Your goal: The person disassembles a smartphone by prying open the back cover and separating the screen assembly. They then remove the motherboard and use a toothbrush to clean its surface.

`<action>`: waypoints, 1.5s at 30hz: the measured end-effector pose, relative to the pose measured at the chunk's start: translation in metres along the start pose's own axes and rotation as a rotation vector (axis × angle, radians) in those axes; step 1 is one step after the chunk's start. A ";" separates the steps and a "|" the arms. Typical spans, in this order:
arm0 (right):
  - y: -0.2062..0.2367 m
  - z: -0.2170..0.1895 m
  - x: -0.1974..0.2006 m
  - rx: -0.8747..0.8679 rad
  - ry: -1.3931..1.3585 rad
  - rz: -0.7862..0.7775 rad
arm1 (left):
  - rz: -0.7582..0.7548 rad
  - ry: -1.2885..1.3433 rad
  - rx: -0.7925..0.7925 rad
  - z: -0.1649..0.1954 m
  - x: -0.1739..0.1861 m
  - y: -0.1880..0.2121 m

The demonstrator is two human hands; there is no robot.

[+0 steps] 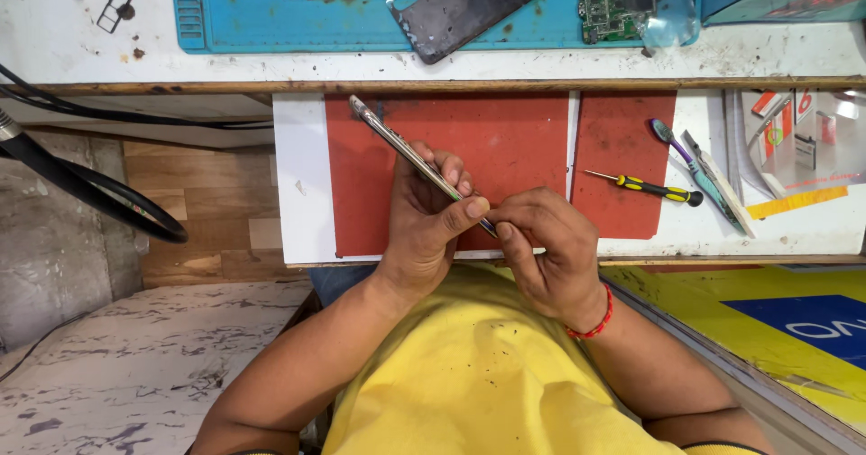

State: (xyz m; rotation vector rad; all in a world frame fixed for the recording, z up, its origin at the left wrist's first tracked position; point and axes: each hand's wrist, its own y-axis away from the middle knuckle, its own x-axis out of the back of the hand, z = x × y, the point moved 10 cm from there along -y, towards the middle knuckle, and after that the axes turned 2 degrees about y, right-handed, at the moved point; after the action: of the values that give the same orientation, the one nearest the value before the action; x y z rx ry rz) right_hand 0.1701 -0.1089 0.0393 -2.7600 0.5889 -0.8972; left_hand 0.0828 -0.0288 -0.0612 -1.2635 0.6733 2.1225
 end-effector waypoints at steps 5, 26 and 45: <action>0.000 0.021 -0.002 -0.136 -0.019 -0.038 | 0.092 -0.102 -0.016 -0.002 0.010 0.000; -0.001 0.015 0.002 -0.089 -0.029 -0.056 | 0.141 -0.317 0.011 -0.001 0.003 0.001; 0.003 0.029 0.002 -0.226 -0.029 -0.039 | 0.114 -0.390 0.000 0.006 -0.009 -0.002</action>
State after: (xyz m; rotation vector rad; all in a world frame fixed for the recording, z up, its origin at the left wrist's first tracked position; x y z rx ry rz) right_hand 0.1876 -0.1110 0.0159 -2.9897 0.6719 -0.8444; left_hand 0.0840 -0.0250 -0.0509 -0.7888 0.5834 2.3693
